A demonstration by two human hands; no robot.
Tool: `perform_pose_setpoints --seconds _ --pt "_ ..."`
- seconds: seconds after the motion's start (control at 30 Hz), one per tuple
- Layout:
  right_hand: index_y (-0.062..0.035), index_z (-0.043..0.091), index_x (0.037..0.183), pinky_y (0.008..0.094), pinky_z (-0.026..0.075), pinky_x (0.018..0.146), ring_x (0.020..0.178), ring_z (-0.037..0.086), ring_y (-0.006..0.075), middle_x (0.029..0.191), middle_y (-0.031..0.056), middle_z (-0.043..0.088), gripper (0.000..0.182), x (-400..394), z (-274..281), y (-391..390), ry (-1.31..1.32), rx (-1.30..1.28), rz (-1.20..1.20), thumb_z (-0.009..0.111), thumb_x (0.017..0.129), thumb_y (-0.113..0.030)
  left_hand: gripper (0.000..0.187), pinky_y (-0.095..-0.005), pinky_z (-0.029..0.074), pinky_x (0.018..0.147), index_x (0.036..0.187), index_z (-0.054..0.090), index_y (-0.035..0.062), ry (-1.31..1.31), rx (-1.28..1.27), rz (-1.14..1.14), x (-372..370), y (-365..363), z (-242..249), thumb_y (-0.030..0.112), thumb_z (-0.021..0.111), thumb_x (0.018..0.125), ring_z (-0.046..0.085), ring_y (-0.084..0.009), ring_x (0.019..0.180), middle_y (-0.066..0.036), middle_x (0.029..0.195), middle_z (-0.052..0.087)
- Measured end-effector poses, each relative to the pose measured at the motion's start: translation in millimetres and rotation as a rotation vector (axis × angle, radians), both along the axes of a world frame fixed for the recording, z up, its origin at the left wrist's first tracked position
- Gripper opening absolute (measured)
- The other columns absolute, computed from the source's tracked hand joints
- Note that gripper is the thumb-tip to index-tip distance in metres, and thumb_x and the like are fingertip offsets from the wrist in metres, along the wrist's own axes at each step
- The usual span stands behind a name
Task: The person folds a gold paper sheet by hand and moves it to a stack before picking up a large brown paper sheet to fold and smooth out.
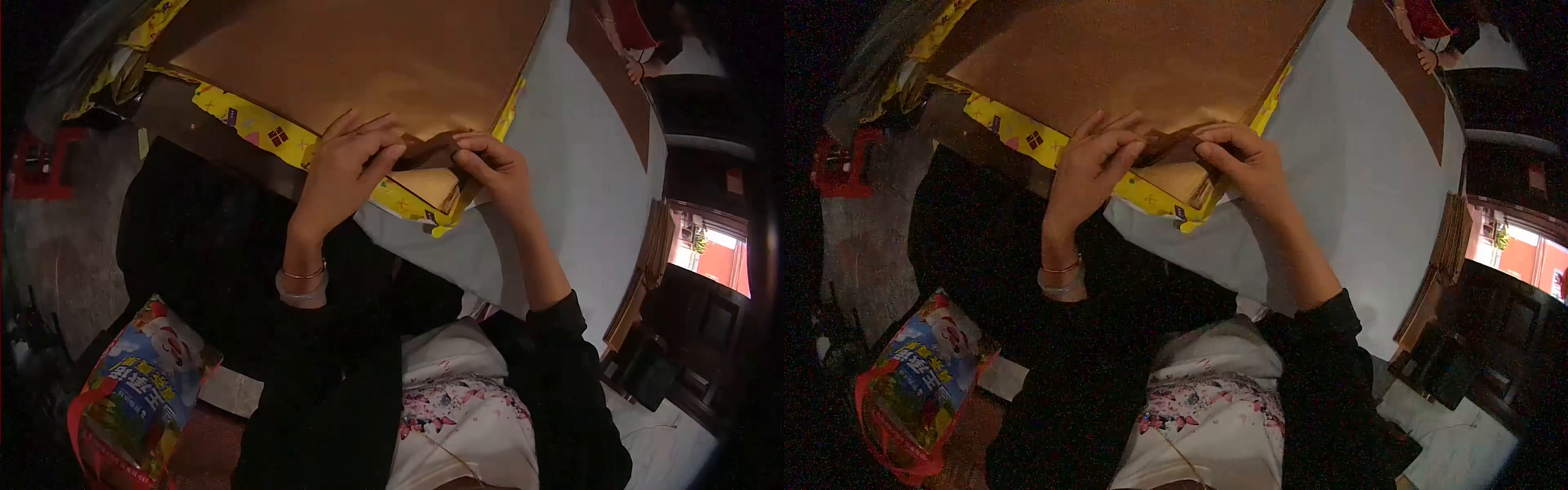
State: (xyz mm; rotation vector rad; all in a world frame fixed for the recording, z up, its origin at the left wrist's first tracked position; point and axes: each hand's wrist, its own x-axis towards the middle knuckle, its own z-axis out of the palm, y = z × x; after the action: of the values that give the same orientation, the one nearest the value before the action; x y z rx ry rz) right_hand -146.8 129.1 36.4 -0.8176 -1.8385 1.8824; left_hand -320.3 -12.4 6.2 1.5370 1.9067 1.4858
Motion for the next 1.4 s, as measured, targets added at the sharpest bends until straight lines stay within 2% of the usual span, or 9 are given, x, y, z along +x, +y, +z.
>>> perform_pose_setpoints --seconds 0.3,0.33,0.57,0.63,0.87,0.93,1.17,1.23,1.4 --pt "-0.0055 0.047 0.112 0.0326 0.041 0.098 0.113 0.052 0.0197 0.129 0.0121 0.048 0.04 3.0 -19.1 0.9 0.228 0.205 0.026 0.067 0.079 0.005 0.014 -0.044 0.036 0.102 0.088 0.064 0.002 0.049 0.037 0.028 1.8 0.7 0.9 0.016 0.06 0.088 0.063 -0.0254 0.102 -0.013 0.09 0.069" --pt "-0.0064 0.048 0.11 0.0327 0.041 0.098 0.114 0.052 0.0209 0.128 0.0123 0.048 0.039 4.7 -22.4 1.9 0.258 0.297 0.062 0.068 0.078 0.004 0.017 -0.0428 0.031 0.107 0.094 0.064 0.0003 0.03 -0.04 -0.005 0.3 -1.6 1.5 0.016 0.059 0.09 0.059 -0.0204 0.112 -0.013 0.108 0.067" --pt "-0.0003 0.069 0.095 0.0381 0.043 0.099 0.122 0.05 0.0296 0.14 0.0177 0.043 0.016 10.8 -12.1 9.7 0.064 0.634 0.273 0.068 0.078 0.0 0.016 -0.0431 0.031 0.108 0.093 0.064 0.0006 0.04 -0.03 -0.005 0.9 -0.8 0.3 0.015 0.059 0.09 0.061 -0.0209 0.11 -0.013 0.107 0.067" --pt "0.0011 0.067 0.09 0.0373 0.042 0.099 0.121 0.051 0.0289 0.14 0.016 0.043 0.011 10.6 -11.3 9.9 -0.006 0.77 0.299 0.066 0.08 0.001 0.014 -0.0437 0.037 0.102 0.085 0.064 0.0035 0.091 0.067 0.048 2.1 1.5 -1.0 0.016 0.06 0.089 0.063 -0.0227 0.104 -0.009 0.085 0.069" --pt "-0.001 0.065 0.084 0.0347 0.04 0.101 0.121 0.048 0.0225 0.139 0.0118 0.046 0.005 5.1 -2.8 9.3 0.059 0.32 0.142 0.068 0.08 -0.001 0.011 -0.0431 0.036 0.102 0.085 0.065 0.0049 0.076 0.068 0.048 2.1 1.1 -1.0 0.015 0.061 0.088 0.063 -0.0219 0.103 -0.007 0.086 0.069" --pt "-0.0022 0.064 0.084 0.0342 0.037 0.103 0.12 0.046 0.0207 0.138 0.0116 0.046 0.006 3.6 4.9 12.2 0.027 0.206 0.185 0.069 0.08 -0.003 0.016 -0.043 0.034 0.106 0.094 0.065 0.0015 0.077 0.004 0.002 -0.2 -0.4 0.5 0.016 0.06 0.089 0.061 -0.0225 0.108 -0.014 0.108 0.067" --pt "0.0009 0.064 0.085 0.0367 0.035 0.105 0.127 0.044 0.0255 0.139 0.0136 0.046 0.005 2.2 -2.0 7.4 0.102 0.272 0.238 0.066 0.082 -0.002 0.016 -0.043 0.034 0.105 0.093 0.065 0.0007 0.091 0.019 0.01 0.3 -0.9 0.0 0.016 0.06 0.089 0.061 -0.0227 0.109 -0.014 0.108 0.066" --pt "0.0027 0.064 0.086 0.0377 0.035 0.106 0.13 0.042 0.027 0.139 0.0146 0.045 0.006 4.2 -2.3 9.3 0.008 0.567 0.319 0.065 0.082 -0.001 0.016 -0.0429 0.034 0.105 0.093 0.065 0.0008 0.087 0.016 -0.001 0.2 -1.1 0.4 0.015 0.06 0.089 0.061 -0.0232 0.109 -0.014 0.108 0.067" --pt "0.0025 0.064 0.086 0.0366 0.034 0.105 0.129 0.043 0.026 0.14 0.0147 0.044 0.006 4.0 -9.2 12.0 0.041 0.464 0.298 0.065 0.082 -0.001 0.015 -0.043 0.035 0.105 0.093 0.065 0.0012 0.081 0.017 -0.001 -0.1 -0.8 -0.1 0.015 0.061 0.089 0.062 -0.0234 0.107 -0.013 0.109 0.066"
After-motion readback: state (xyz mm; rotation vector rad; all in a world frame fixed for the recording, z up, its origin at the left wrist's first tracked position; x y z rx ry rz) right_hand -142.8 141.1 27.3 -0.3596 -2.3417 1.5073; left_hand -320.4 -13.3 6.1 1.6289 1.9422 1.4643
